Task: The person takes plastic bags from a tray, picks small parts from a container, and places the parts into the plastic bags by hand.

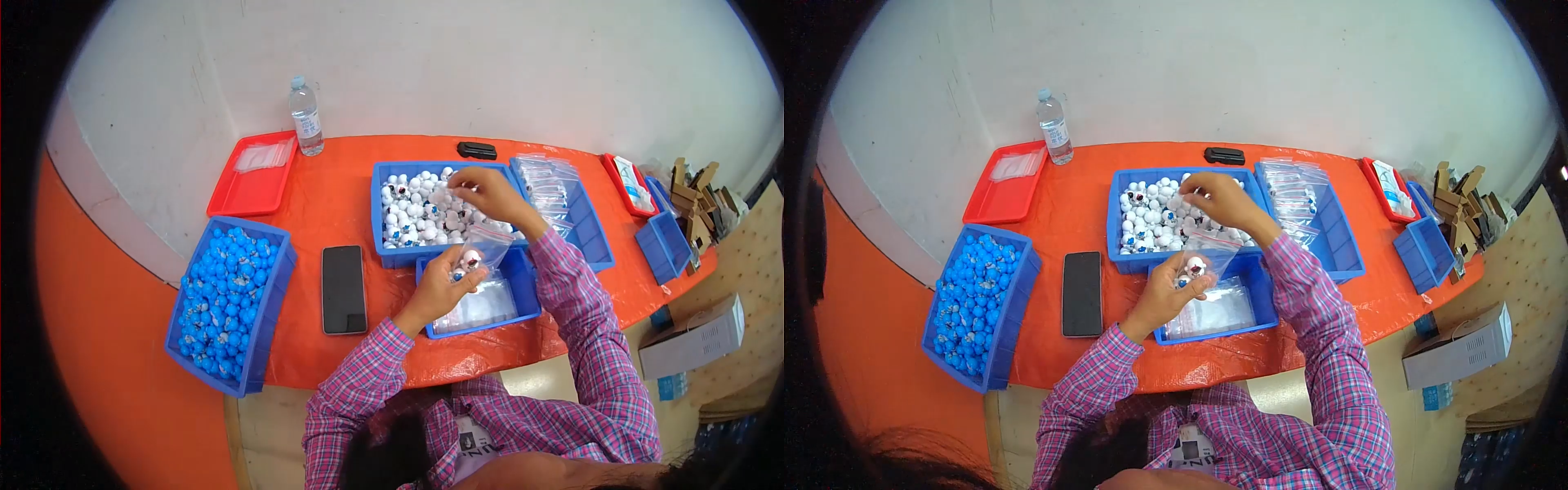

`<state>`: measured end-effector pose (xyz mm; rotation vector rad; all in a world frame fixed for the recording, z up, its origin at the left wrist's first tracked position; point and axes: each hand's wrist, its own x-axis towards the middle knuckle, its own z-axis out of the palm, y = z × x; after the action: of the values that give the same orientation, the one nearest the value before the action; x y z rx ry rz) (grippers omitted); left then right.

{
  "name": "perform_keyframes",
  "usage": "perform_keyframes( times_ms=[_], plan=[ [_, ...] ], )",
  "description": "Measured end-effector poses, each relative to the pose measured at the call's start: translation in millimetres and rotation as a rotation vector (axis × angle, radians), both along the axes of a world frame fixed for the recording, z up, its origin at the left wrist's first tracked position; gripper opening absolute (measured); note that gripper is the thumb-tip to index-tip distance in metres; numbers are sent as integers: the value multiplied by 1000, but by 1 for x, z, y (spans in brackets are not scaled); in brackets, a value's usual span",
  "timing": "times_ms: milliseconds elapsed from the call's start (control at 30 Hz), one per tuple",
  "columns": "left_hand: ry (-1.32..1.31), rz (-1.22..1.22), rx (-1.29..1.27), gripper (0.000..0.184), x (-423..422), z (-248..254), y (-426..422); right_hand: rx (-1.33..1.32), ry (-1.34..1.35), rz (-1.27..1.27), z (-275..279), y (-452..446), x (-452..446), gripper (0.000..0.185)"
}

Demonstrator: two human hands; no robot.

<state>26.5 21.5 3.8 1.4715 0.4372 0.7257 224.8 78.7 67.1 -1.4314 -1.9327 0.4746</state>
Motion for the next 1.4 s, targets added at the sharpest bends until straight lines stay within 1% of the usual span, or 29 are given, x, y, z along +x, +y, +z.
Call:
perform_keyframes(
  times_ms=[33,167,333,433,500,567,667,700,833,867,1000,1033,1167,1333,1400],
  plan=[
    [1,0,1,38,0,0,0,1,1,0,-7,8,-3,18],
    [-103,82,-101,33,1,0,-1,-57,-464,133,-30,34,-17,23],
    [-212,132,-126,29,2,5,-4,-15,-515,141,-42,39,-17,27],
    [-143,159,-47,29,2,-3,0,3,-454,107,-15,21,-18,25],
    [-89,204,27,29,1,-7,2,110,142,-2,14,-10,-15,20],
    [-90,236,41,29,0,-6,0,-10,396,-13,31,-39,-3,18],
    [-70,299,93,28,0,-2,-2,64,434,34,39,-74,-1,19],
    [-63,295,97,28,0,-3,-3,68,441,31,38,-76,-1,19],
    [-32,382,289,28,-3,-8,-2,240,369,-14,34,-80,-6,19],
    [-25,379,298,28,-4,-9,-1,247,377,-16,34,-81,-6,19],
    [-56,417,212,27,-6,-12,-2,160,322,115,35,-83,-3,21],
    [-48,414,216,27,-6,-11,-2,163,330,113,35,-84,-3,21],
    [-71,392,5,28,-6,-1,-5,155,295,56,36,-82,-2,19],
    [-31,408,120,27,-7,-3,-3,226,258,2,34,-80,-3,18],
    [-34,400,111,27,-7,-2,-2,232,249,15,32,-80,-5,19]
  ],
)
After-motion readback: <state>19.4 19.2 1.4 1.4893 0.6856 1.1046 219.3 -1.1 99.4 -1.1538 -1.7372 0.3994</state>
